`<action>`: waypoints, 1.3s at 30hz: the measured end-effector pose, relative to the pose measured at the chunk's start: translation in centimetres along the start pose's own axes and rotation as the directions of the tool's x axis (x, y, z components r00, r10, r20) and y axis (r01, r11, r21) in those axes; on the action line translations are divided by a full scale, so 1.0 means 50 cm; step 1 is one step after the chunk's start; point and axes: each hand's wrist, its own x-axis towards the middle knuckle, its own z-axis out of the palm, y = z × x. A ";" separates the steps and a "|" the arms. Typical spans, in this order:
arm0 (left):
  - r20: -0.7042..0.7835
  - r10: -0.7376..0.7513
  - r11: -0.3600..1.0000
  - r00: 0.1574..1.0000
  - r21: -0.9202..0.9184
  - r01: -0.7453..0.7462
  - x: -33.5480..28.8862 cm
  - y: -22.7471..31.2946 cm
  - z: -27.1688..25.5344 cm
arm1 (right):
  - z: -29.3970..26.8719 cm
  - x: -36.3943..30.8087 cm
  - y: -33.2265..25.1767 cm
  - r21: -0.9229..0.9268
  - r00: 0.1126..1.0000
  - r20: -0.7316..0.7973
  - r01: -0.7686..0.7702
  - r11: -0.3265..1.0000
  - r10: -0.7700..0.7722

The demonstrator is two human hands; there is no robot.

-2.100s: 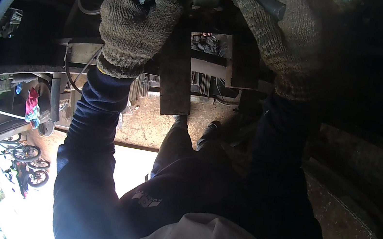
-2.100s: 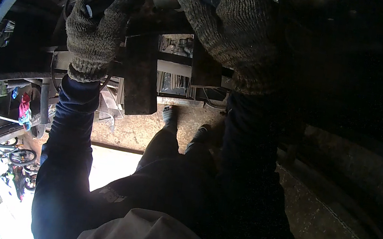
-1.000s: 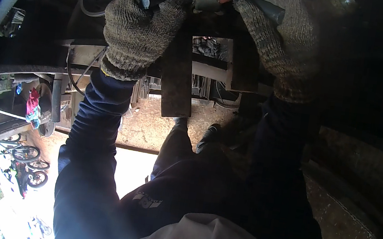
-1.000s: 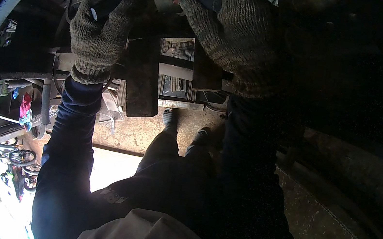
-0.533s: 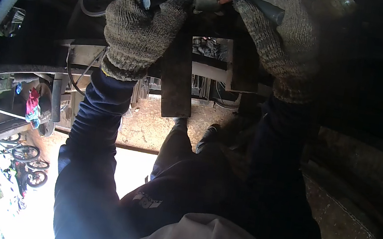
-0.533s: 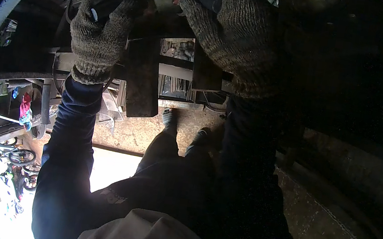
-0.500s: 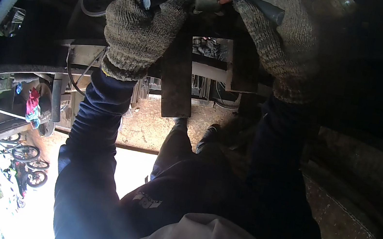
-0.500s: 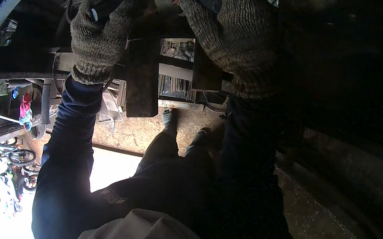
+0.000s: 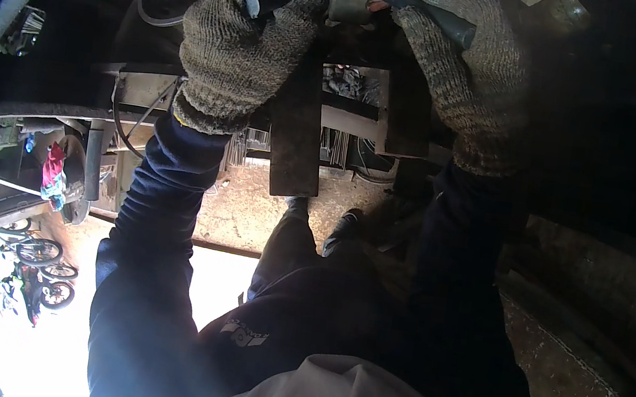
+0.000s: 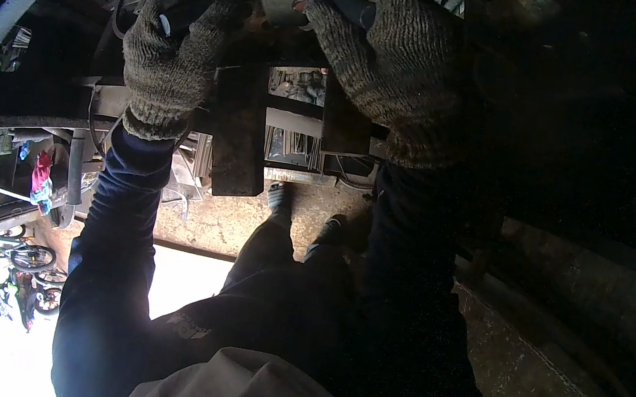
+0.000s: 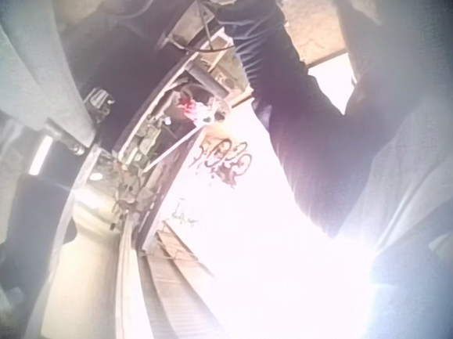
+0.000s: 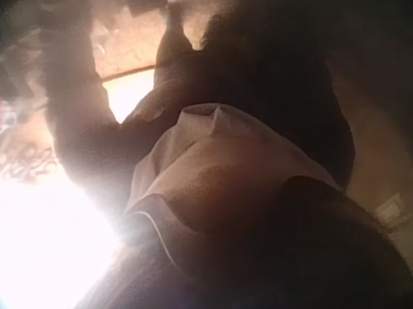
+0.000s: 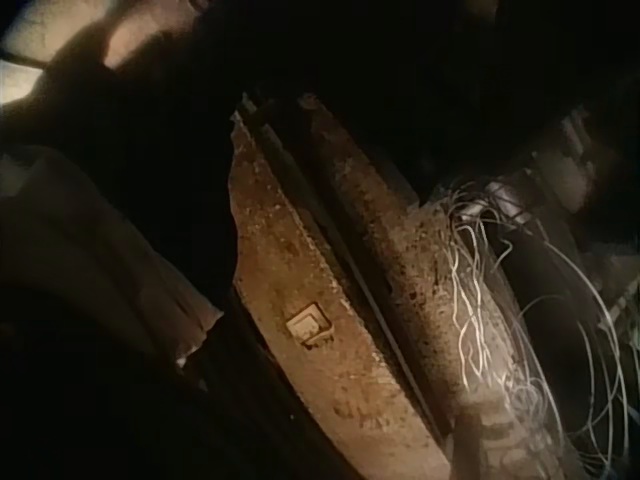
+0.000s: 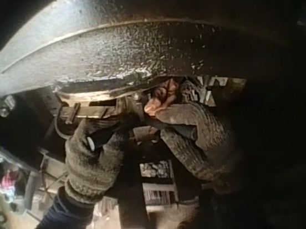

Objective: The person bends a metal rod using a manual bending machine while wearing gloves, while another person helps stabilize the rod.

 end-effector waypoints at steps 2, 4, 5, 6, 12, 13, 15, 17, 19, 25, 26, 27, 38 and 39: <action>0.012 -0.040 0.999 0.999 -0.025 0.040 0.000 0.005 -0.001 | -0.001 -0.001 0.001 -0.057 1.000 0.007 -0.001 0.998 0.001; 0.013 -0.080 0.997 0.997 0.006 0.079 -0.001 0.006 -0.003 | -0.004 -0.001 -0.005 -0.114 1.000 0.017 -0.006 0.994 0.008; 0.006 -0.021 1.000 1.000 0.013 0.021 -0.001 0.002 -0.002 | -0.005 0.000 -0.013 -0.138 1.000 0.024 -0.011 0.990 0.015; -0.002 0.038 0.999 0.999 0.022 -0.038 0.001 -0.006 -0.001 | -0.005 0.002 -0.018 -0.162 0.999 0.031 -0.015 0.987 0.020; -0.006 0.047 0.997 0.999 -0.053 -0.047 0.003 -0.006 0.004 | -0.005 0.011 0.010 0.012 0.997 0.049 0.060 0.998 -0.061; 0.005 0.037 0.998 0.999 -0.046 -0.037 0.005 -0.002 0.003 | -0.007 0.008 0.009 -0.014 0.998 0.044 0.053 0.998 -0.052; 0.023 0.085 0.996 0.996 -0.020 -0.084 0.005 -0.005 -0.001 | -0.008 0.001 0.000 -0.060 0.999 0.032 0.038 0.997 -0.036; 0.030 0.086 0.996 0.996 -0.034 -0.085 0.005 -0.005 -0.002 | -0.009 0.002 -0.010 -0.059 0.999 0.045 -0.004 0.998 0.007; 0.024 0.043 0.995 0.999 -0.092 -0.041 0.008 0.003 0.001 | -0.006 -0.002 -0.003 0.081 0.996 0.029 -0.086 0.993 0.084; 0.023 -0.028 0.999 0.999 -0.039 0.029 0.004 0.009 0.000 | 0.002 0.000 0.009 0.078 0.997 0.029 -0.080 0.994 0.078; 0.029 -0.021 0.999 0.999 -0.045 0.023 0.005 0.008 -0.001 | 0.001 0.003 0.009 0.070 0.999 0.031 -0.035 0.997 0.032; 0.034 -0.015 0.999 0.999 -0.052 0.017 0.004 0.007 -0.002 | 0.000 0.005 0.009 0.062 0.999 0.033 0.011 0.998 -0.013; 0.025 0.040 0.998 0.999 0.037 -0.041 0.002 -0.004 -0.007 | -0.005 0.008 -0.006 -0.141 0.992 0.022 0.129 0.982 -0.127; 0.026 0.057 0.997 0.998 0.042 -0.058 0.002 -0.003 -0.006 | -0.008 0.008 -0.010 -0.168 0.991 0.027 0.130 0.977 -0.127</action>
